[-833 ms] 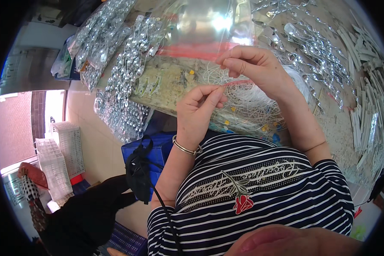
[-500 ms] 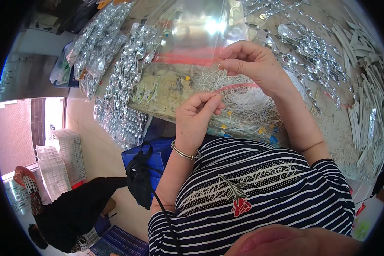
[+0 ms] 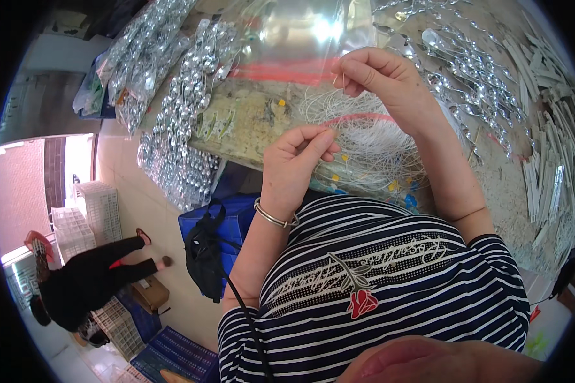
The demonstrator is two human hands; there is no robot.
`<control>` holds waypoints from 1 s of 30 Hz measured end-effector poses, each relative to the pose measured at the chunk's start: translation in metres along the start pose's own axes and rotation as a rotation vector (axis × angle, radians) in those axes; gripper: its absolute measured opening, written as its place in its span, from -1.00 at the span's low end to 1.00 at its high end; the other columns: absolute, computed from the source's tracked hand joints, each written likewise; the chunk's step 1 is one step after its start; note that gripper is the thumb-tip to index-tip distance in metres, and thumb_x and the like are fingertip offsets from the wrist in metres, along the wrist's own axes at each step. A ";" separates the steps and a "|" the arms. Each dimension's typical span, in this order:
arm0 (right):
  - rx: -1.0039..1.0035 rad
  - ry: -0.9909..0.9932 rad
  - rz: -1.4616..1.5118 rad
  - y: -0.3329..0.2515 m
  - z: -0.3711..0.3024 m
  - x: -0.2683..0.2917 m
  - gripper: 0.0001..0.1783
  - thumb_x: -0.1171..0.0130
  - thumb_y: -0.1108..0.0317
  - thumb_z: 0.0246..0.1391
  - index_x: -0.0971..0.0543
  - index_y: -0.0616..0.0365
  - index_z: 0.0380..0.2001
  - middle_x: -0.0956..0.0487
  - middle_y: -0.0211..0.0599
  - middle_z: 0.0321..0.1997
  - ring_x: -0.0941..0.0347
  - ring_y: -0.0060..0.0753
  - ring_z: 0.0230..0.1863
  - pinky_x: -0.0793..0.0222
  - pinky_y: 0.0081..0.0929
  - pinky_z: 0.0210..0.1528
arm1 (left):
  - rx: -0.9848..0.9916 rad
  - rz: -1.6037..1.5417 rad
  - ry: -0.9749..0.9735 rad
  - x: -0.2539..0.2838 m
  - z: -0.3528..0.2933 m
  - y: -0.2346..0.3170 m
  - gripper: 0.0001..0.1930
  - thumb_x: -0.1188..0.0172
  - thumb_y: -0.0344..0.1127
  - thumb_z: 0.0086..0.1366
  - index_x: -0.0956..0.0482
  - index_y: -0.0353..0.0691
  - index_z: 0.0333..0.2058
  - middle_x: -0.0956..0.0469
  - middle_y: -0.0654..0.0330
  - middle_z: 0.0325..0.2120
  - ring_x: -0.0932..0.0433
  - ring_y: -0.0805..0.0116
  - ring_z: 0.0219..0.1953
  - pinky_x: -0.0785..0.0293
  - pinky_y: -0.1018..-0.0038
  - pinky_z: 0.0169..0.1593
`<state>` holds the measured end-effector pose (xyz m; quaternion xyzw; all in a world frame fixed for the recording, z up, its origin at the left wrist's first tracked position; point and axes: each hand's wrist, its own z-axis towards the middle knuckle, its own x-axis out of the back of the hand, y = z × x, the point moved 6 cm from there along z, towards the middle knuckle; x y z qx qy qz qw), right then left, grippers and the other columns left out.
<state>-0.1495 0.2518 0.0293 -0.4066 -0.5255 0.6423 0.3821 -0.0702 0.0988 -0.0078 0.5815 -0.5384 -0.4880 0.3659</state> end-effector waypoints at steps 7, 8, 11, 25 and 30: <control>0.064 -0.133 -0.130 0.000 -0.007 -0.018 -0.85 -0.12 0.42 0.08 -0.58 0.25 -0.32 -0.53 -0.46 -0.39 -0.40 -0.67 -0.33 -0.33 -0.69 -0.25 | -0.014 -0.043 0.002 0.006 0.001 0.001 -0.85 -0.15 -0.43 0.20 -0.55 -0.39 -0.28 -0.57 0.19 -0.48 -0.48 0.56 -0.46 -0.41 0.66 -0.33; 0.059 -0.136 -0.130 0.000 -0.008 -0.019 -0.85 -0.12 0.42 0.08 -0.58 0.25 -0.32 -0.53 -0.46 -0.39 -0.40 -0.67 -0.33 -0.33 -0.69 -0.25 | -0.025 -0.057 -0.008 0.006 0.001 0.002 -0.85 -0.15 -0.43 0.20 -0.56 -0.38 -0.29 -0.57 0.19 -0.48 -0.47 0.56 -0.47 -0.40 0.67 -0.34; -0.002 -0.164 -0.142 0.004 -0.010 -0.026 -0.87 -0.14 0.46 0.05 -0.59 0.25 -0.33 -0.52 -0.46 -0.38 -0.40 -0.67 -0.32 -0.32 -0.70 -0.27 | -0.033 -0.066 -0.012 0.008 0.000 0.004 -0.86 -0.15 -0.43 0.20 -0.56 -0.37 -0.29 -0.57 0.21 -0.49 -0.46 0.58 -0.48 -0.39 0.68 -0.36; 0.068 -0.198 -0.227 -0.003 -0.011 -0.031 -0.87 -0.22 0.47 -0.04 -0.63 0.21 -0.36 -0.51 -0.41 -0.40 -0.41 -0.62 -0.36 -0.31 -0.69 -0.31 | 0.009 -0.012 -0.016 0.010 0.000 0.001 -0.84 -0.18 -0.40 0.18 -0.57 -0.36 -0.30 -0.56 0.24 -0.53 -0.45 0.61 -0.50 -0.38 0.71 -0.39; 0.081 -0.199 -0.213 -0.006 -0.012 -0.032 -0.88 -0.22 0.47 -0.04 -0.63 0.21 -0.37 -0.51 -0.41 -0.40 -0.41 -0.62 -0.35 -0.31 -0.68 -0.30 | 0.015 0.033 -0.039 0.008 -0.001 0.000 -0.83 -0.17 -0.40 0.18 -0.57 -0.37 -0.29 -0.57 0.24 -0.52 -0.45 0.61 -0.50 -0.38 0.71 -0.39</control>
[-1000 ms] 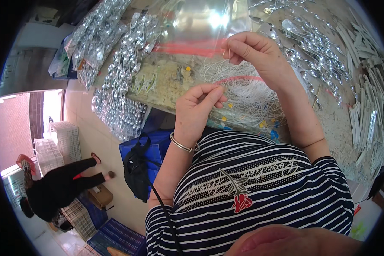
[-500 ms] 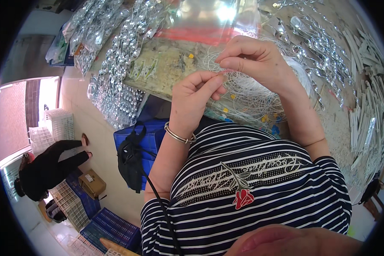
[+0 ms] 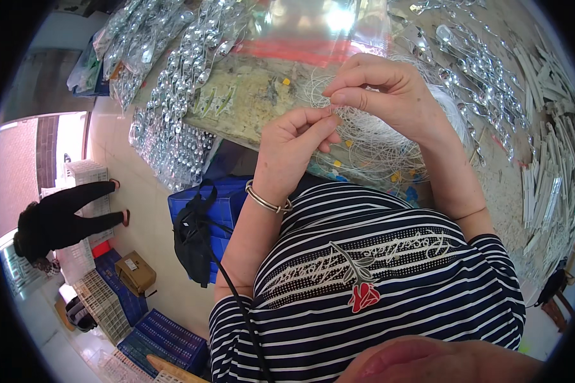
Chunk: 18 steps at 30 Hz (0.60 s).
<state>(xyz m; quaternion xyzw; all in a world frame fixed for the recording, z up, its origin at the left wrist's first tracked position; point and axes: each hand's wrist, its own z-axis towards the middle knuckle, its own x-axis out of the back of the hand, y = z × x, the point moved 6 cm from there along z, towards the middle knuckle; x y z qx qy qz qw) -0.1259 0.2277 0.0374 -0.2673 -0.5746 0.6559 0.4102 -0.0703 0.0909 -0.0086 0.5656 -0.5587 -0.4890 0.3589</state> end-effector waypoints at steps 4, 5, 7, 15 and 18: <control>-0.015 -0.001 0.011 0.000 0.000 -0.002 -0.91 -0.21 0.47 -0.03 -0.62 0.22 -0.39 -0.52 -0.41 -0.40 -0.41 -0.63 -0.35 -0.31 -0.67 -0.30 | 0.005 -0.022 -0.011 0.000 0.000 -0.002 -0.84 -0.17 -0.40 0.18 -0.57 -0.37 -0.30 -0.57 0.24 -0.53 -0.45 0.62 -0.50 -0.38 0.71 -0.38; -0.015 -0.001 0.011 0.000 0.000 -0.002 -0.91 -0.21 0.47 -0.03 -0.62 0.22 -0.39 -0.52 -0.41 -0.40 -0.41 -0.63 -0.35 -0.31 -0.67 -0.30 | 0.009 -0.007 -0.016 0.000 0.000 -0.002 -0.84 -0.17 -0.40 0.18 -0.57 -0.36 -0.30 -0.57 0.24 -0.52 -0.45 0.61 -0.50 -0.38 0.71 -0.38; -0.016 -0.001 -0.041 0.001 0.000 -0.002 -0.92 -0.19 0.47 -0.01 -0.60 0.22 -0.40 -0.52 -0.43 -0.39 -0.40 -0.64 -0.35 -0.31 -0.67 -0.29 | 0.015 0.009 -0.021 0.001 0.000 -0.002 -0.84 -0.17 -0.40 0.18 -0.57 -0.36 -0.30 -0.57 0.24 -0.52 -0.45 0.61 -0.50 -0.38 0.70 -0.38; -0.110 0.038 0.131 0.011 0.000 0.003 -0.90 -0.13 0.45 0.07 -0.56 0.23 -0.35 -0.50 -0.51 -0.35 -0.38 -0.73 -0.29 -0.33 -0.69 -0.22 | 0.002 -0.101 -0.077 -0.006 -0.002 0.000 -0.80 -0.11 -0.38 0.24 -0.53 -0.35 -0.19 -0.59 0.17 -0.37 -0.50 0.56 -0.41 -0.43 0.65 -0.30; -0.115 0.050 0.141 0.013 -0.001 0.004 -0.90 -0.11 0.44 0.08 -0.55 0.24 -0.35 -0.50 -0.51 -0.34 -0.38 -0.73 -0.27 -0.33 -0.70 -0.20 | -0.001 -0.118 -0.054 -0.004 0.000 0.005 -0.78 -0.10 -0.38 0.26 -0.51 -0.34 -0.15 -0.58 0.17 -0.31 -0.51 0.56 -0.39 -0.43 0.66 -0.30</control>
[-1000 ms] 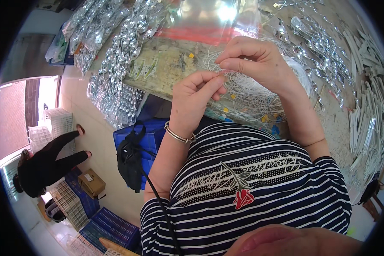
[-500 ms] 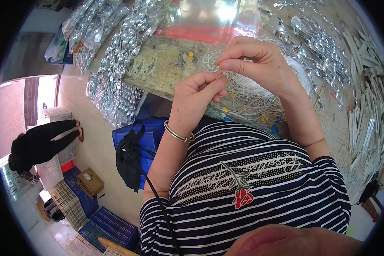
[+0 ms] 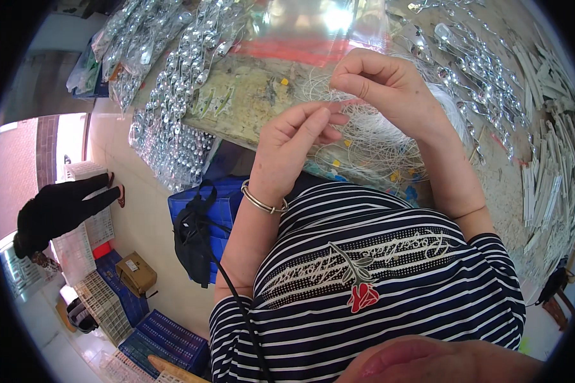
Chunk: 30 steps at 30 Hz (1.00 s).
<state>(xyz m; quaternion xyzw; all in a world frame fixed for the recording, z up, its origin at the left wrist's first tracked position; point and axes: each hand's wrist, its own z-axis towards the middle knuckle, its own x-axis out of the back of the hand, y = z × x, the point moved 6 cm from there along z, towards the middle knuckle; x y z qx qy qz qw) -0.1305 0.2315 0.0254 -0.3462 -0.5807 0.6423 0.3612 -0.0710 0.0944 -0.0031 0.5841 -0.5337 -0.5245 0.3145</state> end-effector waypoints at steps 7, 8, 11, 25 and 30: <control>0.002 -0.011 0.038 -0.001 0.000 -0.004 -0.89 -0.10 0.44 0.09 -0.55 0.23 -0.34 -0.50 -0.51 -0.35 -0.39 -0.72 -0.28 -0.33 -0.70 -0.19 | -0.114 -0.049 0.052 0.000 0.003 0.010 -0.79 -0.11 -0.39 0.24 -0.52 -0.33 -0.16 -0.59 0.19 -0.38 -0.50 0.59 -0.40 -0.42 0.66 -0.30; 0.003 -0.011 0.037 -0.001 0.000 -0.004 -0.89 -0.10 0.44 0.09 -0.55 0.23 -0.34 -0.50 -0.51 -0.35 -0.39 -0.72 -0.28 -0.33 -0.70 -0.19 | -0.107 -0.029 0.095 0.002 0.003 0.010 -0.80 -0.13 -0.41 0.23 -0.53 -0.33 -0.18 -0.59 0.20 -0.40 -0.50 0.58 -0.39 -0.41 0.66 -0.29; 0.000 -0.011 0.064 -0.001 -0.001 -0.006 -0.89 -0.10 0.43 0.09 -0.55 0.23 -0.34 -0.50 -0.50 -0.35 -0.40 -0.71 -0.28 -0.34 -0.69 -0.19 | -0.142 -0.028 0.146 0.003 0.003 0.010 -0.83 -0.15 -0.44 0.20 -0.54 -0.34 -0.22 -0.58 0.21 -0.42 -0.50 0.57 -0.38 -0.41 0.65 -0.27; -0.021 -0.021 0.012 -0.001 0.000 -0.006 -0.72 0.00 0.23 0.19 -0.58 0.20 -0.27 -0.54 -0.48 -0.32 -0.35 -0.67 -0.35 -0.32 -0.66 -0.19 | -0.231 -0.081 0.167 0.008 -0.003 0.017 -0.87 -0.14 -0.44 0.19 -0.56 -0.33 -0.28 -0.53 0.28 -0.54 -0.15 0.74 -0.65 0.00 0.76 -0.56; -0.040 -0.036 0.049 -0.002 0.000 -0.008 -0.75 -0.02 0.27 0.17 -0.58 0.18 -0.24 -0.54 -0.48 -0.29 -0.37 -0.68 -0.32 -0.32 -0.66 -0.20 | -0.233 -0.117 0.154 0.009 -0.004 0.018 -0.87 -0.12 -0.44 0.21 -0.55 -0.35 -0.29 -0.51 0.28 -0.55 -0.14 0.73 -0.65 -0.01 0.75 -0.56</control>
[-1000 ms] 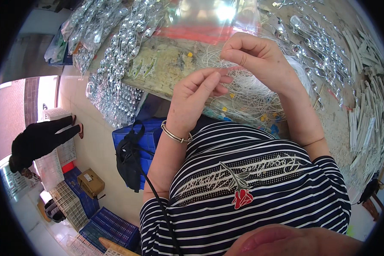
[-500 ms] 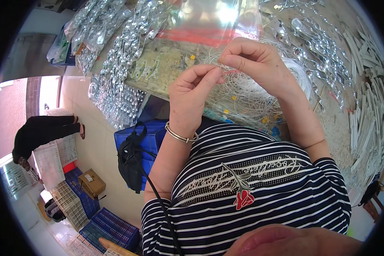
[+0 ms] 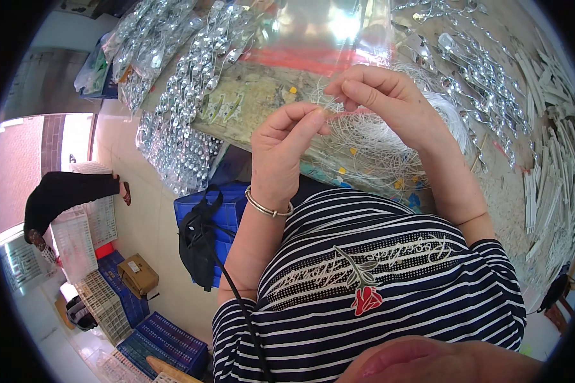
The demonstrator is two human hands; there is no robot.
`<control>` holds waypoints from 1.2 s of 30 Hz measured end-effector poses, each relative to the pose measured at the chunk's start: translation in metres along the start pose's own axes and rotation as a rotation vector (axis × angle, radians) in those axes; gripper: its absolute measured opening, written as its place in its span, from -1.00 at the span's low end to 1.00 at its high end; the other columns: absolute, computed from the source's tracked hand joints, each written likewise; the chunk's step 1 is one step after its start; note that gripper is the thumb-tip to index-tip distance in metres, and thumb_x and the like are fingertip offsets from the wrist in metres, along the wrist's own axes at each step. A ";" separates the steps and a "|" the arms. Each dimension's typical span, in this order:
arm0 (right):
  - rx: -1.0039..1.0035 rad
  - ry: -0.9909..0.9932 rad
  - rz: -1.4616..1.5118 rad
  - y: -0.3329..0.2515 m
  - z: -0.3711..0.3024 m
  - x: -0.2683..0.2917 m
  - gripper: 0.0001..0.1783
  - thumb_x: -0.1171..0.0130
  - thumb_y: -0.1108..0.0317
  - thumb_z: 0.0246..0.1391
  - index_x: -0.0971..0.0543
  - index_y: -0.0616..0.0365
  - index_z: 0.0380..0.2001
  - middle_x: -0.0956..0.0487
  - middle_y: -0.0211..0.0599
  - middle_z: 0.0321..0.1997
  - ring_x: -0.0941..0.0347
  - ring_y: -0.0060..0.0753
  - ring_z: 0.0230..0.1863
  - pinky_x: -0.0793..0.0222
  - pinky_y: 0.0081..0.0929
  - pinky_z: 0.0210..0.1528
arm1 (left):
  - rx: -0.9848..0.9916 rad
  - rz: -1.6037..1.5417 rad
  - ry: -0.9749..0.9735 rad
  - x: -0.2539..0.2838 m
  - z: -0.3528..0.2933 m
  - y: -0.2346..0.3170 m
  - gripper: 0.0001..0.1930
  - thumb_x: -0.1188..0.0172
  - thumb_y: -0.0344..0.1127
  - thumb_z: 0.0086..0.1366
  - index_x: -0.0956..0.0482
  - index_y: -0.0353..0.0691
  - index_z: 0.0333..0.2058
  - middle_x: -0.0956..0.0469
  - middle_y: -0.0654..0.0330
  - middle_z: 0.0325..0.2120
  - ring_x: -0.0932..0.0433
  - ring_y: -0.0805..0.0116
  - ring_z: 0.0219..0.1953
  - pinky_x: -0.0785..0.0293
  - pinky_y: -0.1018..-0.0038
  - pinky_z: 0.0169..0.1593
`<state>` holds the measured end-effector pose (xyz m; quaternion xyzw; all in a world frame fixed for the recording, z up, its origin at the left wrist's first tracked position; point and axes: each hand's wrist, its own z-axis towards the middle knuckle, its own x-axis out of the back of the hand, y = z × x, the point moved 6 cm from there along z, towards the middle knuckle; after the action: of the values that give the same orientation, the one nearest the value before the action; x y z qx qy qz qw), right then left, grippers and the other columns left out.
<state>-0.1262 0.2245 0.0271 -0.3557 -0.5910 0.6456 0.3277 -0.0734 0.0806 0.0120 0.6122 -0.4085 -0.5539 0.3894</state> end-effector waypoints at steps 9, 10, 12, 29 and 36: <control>0.001 -0.031 0.073 0.000 -0.002 -0.003 -0.82 -0.11 0.39 0.09 -0.59 0.20 -0.24 -0.55 -0.44 -0.25 -0.43 -0.64 -0.21 -0.37 -0.63 -0.13 | 0.053 -0.005 -0.019 0.002 0.000 -0.004 -0.88 -0.11 -0.43 0.22 -0.54 -0.35 -0.30 -0.49 0.30 -0.56 -0.15 0.72 -0.64 0.00 0.75 -0.56; 0.016 -0.036 0.054 -0.001 -0.002 -0.003 -0.82 -0.12 0.40 0.09 -0.59 0.21 -0.25 -0.55 -0.43 -0.25 -0.44 -0.62 -0.19 -0.37 -0.62 -0.12 | 0.054 -0.006 -0.018 0.002 -0.001 -0.004 -0.88 -0.11 -0.43 0.22 -0.54 -0.35 -0.30 -0.49 0.30 -0.56 -0.15 0.72 -0.64 0.00 0.75 -0.56; 0.005 -0.038 0.063 -0.001 -0.002 -0.003 -0.82 -0.12 0.39 0.09 -0.58 0.21 -0.26 -0.54 -0.43 -0.25 -0.43 -0.62 -0.20 -0.38 -0.62 -0.13 | 0.038 -0.005 -0.020 0.001 -0.001 -0.004 -0.88 -0.11 -0.44 0.21 -0.54 -0.35 -0.31 -0.48 0.30 -0.56 -0.15 0.72 -0.64 0.00 0.75 -0.56; -0.012 -0.012 0.032 0.002 -0.002 -0.005 -0.86 -0.08 0.37 0.12 -0.54 0.21 -0.34 -0.51 -0.51 -0.35 -0.38 -0.73 -0.28 -0.33 -0.67 -0.19 | 0.023 0.041 -0.002 0.002 -0.001 -0.006 -0.87 -0.13 -0.46 0.20 -0.55 -0.37 -0.29 -0.50 0.28 -0.55 -0.17 0.72 -0.64 -0.02 0.76 -0.56; -0.048 -0.018 0.059 0.005 0.000 -0.002 -0.73 -0.05 0.27 0.15 -0.55 0.19 -0.17 -0.53 -0.49 -0.30 -0.40 -0.68 -0.28 -0.34 -0.64 -0.17 | -0.012 0.027 0.044 0.007 -0.002 -0.004 -0.88 -0.13 -0.47 0.20 -0.54 -0.37 -0.29 -0.51 0.27 -0.55 -0.18 0.72 -0.63 -0.03 0.76 -0.55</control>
<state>-0.1250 0.2224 0.0218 -0.3750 -0.5984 0.6439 0.2944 -0.0711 0.0757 0.0062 0.6164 -0.4048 -0.5373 0.4092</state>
